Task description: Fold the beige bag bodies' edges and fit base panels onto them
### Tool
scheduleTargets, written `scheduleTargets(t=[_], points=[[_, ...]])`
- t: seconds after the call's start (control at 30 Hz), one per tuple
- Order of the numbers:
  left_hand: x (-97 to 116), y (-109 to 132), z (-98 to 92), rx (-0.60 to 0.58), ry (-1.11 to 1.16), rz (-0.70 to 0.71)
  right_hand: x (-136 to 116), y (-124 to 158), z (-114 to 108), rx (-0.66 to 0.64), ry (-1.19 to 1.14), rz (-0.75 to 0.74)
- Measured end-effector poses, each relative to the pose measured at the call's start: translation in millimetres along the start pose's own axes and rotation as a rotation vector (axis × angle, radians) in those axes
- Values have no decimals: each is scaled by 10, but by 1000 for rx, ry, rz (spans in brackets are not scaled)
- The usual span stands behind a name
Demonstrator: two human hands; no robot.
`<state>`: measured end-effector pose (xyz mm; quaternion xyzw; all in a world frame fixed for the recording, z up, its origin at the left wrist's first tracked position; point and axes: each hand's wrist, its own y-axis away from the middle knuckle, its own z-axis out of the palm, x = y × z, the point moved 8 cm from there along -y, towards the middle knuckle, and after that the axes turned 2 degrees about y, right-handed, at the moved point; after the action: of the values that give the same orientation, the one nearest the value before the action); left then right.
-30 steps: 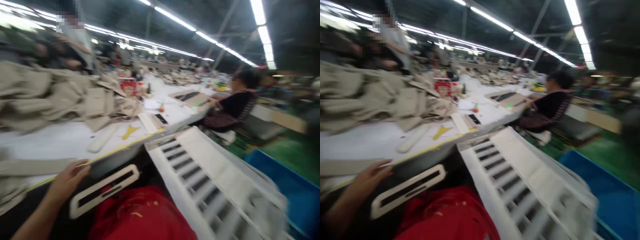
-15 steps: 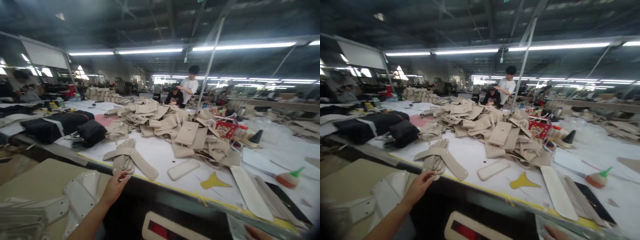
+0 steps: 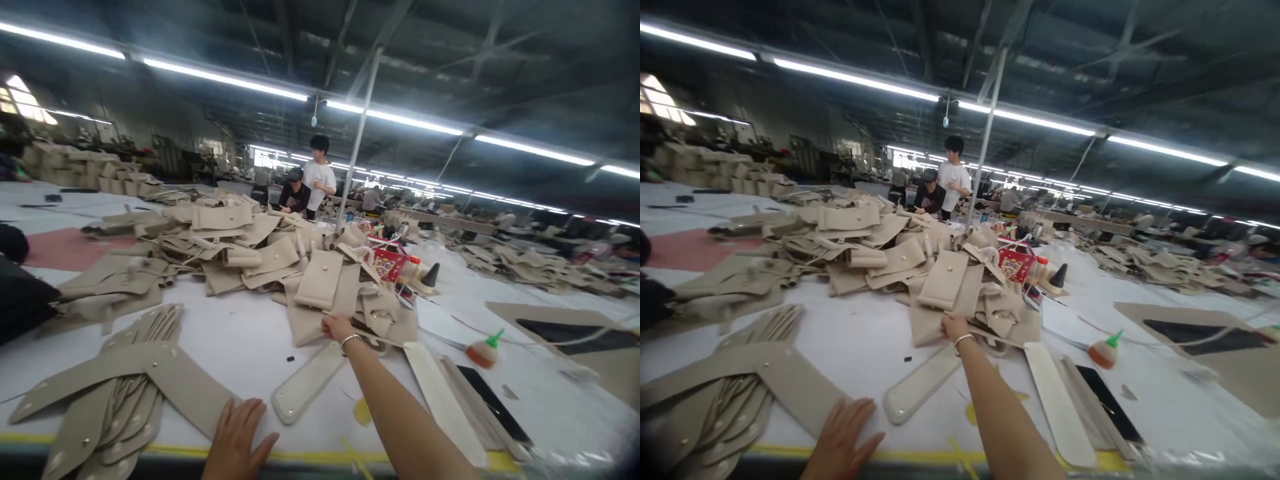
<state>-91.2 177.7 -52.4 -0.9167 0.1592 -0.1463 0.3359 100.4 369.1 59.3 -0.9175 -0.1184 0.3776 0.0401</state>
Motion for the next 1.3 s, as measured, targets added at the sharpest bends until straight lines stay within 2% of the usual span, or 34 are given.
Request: scheduleTargets(t=[0.07, 0.13, 0.2, 0.27, 0.37, 0.5, 0.57, 0.63, 0.7, 0.77, 0.93, 1.07, 1.17, 1.23, 1.3], points=[[-141, -183, 22, -56, -8, -38, 14, -244, 419, -136, 109, 28], [-387, -510, 65, -122, -22, -124, -58, -353, 850, -247, 206, 10], [-720, -934, 152, -195, -67, -216, -186, -315, 1229, -320, 292, -47], [-1080, -1376, 307, -299, -150, -271, -311, -189, 1511, -358, 358, -104], [-1555, -1953, 574, -387, -210, -312, -402, -39, 1714, -346, 436, -132], [-1887, -2452, 893, -432, -165, -303, -336, -79, 1798, -365, 524, -99], [-1972, -2600, 943, -439, -130, -328, -280, -136, 1837, -404, 532, -83], [-2015, -2710, 876, -429, -92, -367, -253, -183, 1852, -405, 516, -72], [-2007, -2802, 684, -392, -49, -398, -239, -206, 1846, -391, 456, -38], [-1939, -2886, 383, -326, 4, -404, -232, -207, 1826, -382, 370, 11], [-1700, -3042, -588, -102, 181, -428, -285, -207, 1677, -326, 128, 89], [-1540, -3104, -1361, 48, 407, -518, -381, -190, 1402, -227, -166, 184], [-1267, -3060, -1878, 70, 601, -547, -564, -121, 1083, -171, -435, 206], [-982, -2935, -2148, 26, 801, -573, -721, -8, 808, -137, -608, 191], [-652, -2716, -2331, -57, 1067, -647, -876, 184, 520, -121, -755, 148]])
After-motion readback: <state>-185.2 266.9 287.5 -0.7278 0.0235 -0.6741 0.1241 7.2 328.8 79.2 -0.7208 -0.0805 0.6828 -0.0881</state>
